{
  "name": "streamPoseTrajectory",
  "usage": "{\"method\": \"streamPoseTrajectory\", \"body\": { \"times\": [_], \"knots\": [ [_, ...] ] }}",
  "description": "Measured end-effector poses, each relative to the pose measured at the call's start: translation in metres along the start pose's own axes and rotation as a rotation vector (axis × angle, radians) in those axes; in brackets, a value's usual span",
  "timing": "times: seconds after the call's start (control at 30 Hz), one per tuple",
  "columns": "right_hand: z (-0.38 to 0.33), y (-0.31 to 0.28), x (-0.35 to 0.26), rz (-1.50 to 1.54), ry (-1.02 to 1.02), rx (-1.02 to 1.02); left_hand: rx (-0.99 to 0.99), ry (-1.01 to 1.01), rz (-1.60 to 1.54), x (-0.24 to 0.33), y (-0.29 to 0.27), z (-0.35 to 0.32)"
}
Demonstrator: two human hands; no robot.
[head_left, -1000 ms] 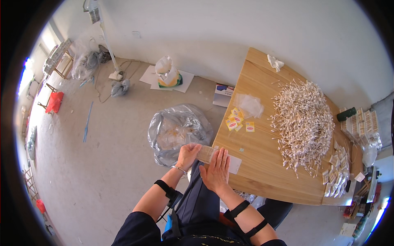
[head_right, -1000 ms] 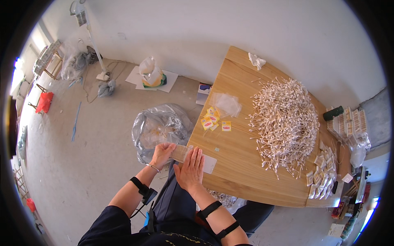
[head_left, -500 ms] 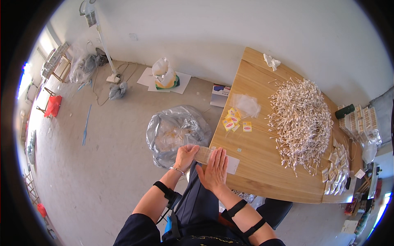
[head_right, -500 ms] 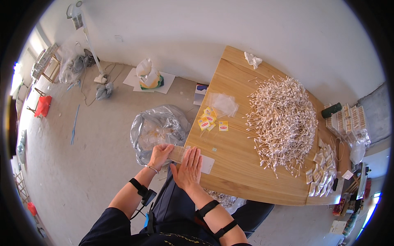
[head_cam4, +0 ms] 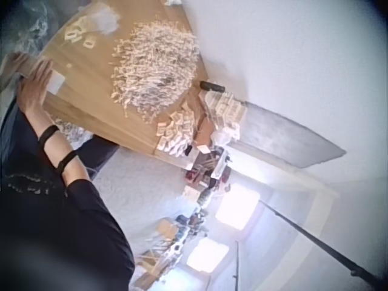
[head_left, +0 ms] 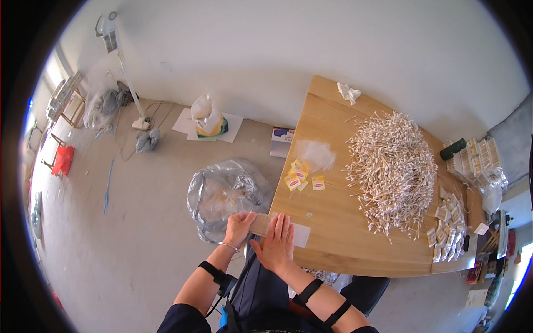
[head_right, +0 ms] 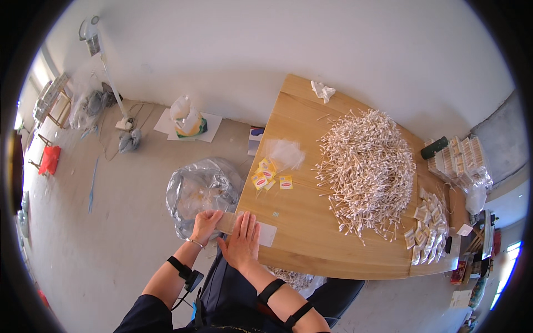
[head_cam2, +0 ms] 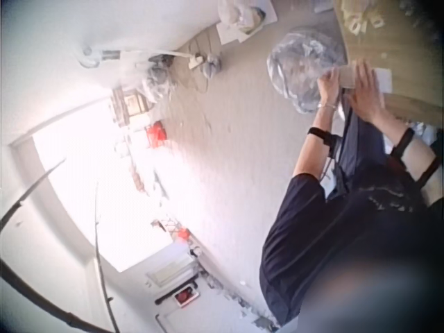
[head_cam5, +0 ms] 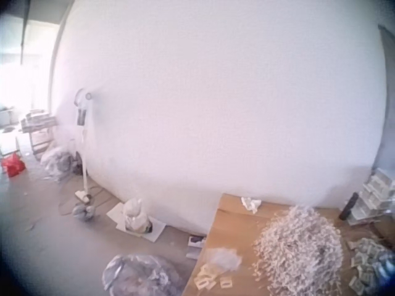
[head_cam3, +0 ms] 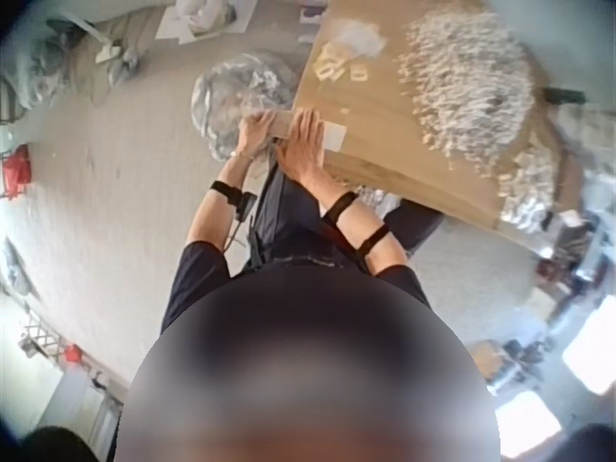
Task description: The person inserts a paper label into a plastic bag, aligns a handful of cotton swabs, and places them inside. They then seal the bag and gather more swabs from a large pile to repeat the process.
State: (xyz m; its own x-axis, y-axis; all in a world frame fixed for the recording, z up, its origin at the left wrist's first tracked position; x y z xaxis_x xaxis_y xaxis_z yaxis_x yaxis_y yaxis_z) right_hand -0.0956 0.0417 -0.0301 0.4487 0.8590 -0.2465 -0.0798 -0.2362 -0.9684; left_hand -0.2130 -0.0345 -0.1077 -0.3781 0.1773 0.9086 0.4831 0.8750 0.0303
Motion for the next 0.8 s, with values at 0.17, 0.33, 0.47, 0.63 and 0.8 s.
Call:
{"method": "streamPoseTrajectory", "body": {
  "times": [0.17,0.33,0.47,0.63,0.8],
  "knots": [
    [0.008,-0.014,0.015,0.105,-0.019,0.122,-0.02,0.001,-0.048,0.004,0.003,-0.003],
    [0.065,-0.056,0.082,0.2,0.231,0.401,-0.028,0.031,-0.081,-0.007,-0.002,0.004],
    [0.102,-0.062,0.105,0.136,0.226,0.512,-0.017,0.053,0.026,-0.004,0.0,0.006],
    [0.116,-0.043,0.113,0.094,0.328,0.347,-0.013,0.041,0.002,-0.008,-0.004,0.002],
    [0.117,-0.046,0.109,0.118,0.325,0.382,-0.007,0.031,0.015,-0.017,-0.008,0.003]
  ]
}}
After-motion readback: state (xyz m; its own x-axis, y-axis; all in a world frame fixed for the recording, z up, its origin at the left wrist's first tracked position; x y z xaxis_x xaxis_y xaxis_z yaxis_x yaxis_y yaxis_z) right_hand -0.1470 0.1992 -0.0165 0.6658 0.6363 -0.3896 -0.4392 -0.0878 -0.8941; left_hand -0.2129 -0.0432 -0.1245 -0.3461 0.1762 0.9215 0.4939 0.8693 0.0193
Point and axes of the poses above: each hand's wrist, its own z-axis towards the middle knuckle, its own y-axis out of the palm, x = y × z, the point moved 10 cm from there along z, towards the middle knuckle, and after that the axes turned 5 degrees about -z, right-handed, at the moved point
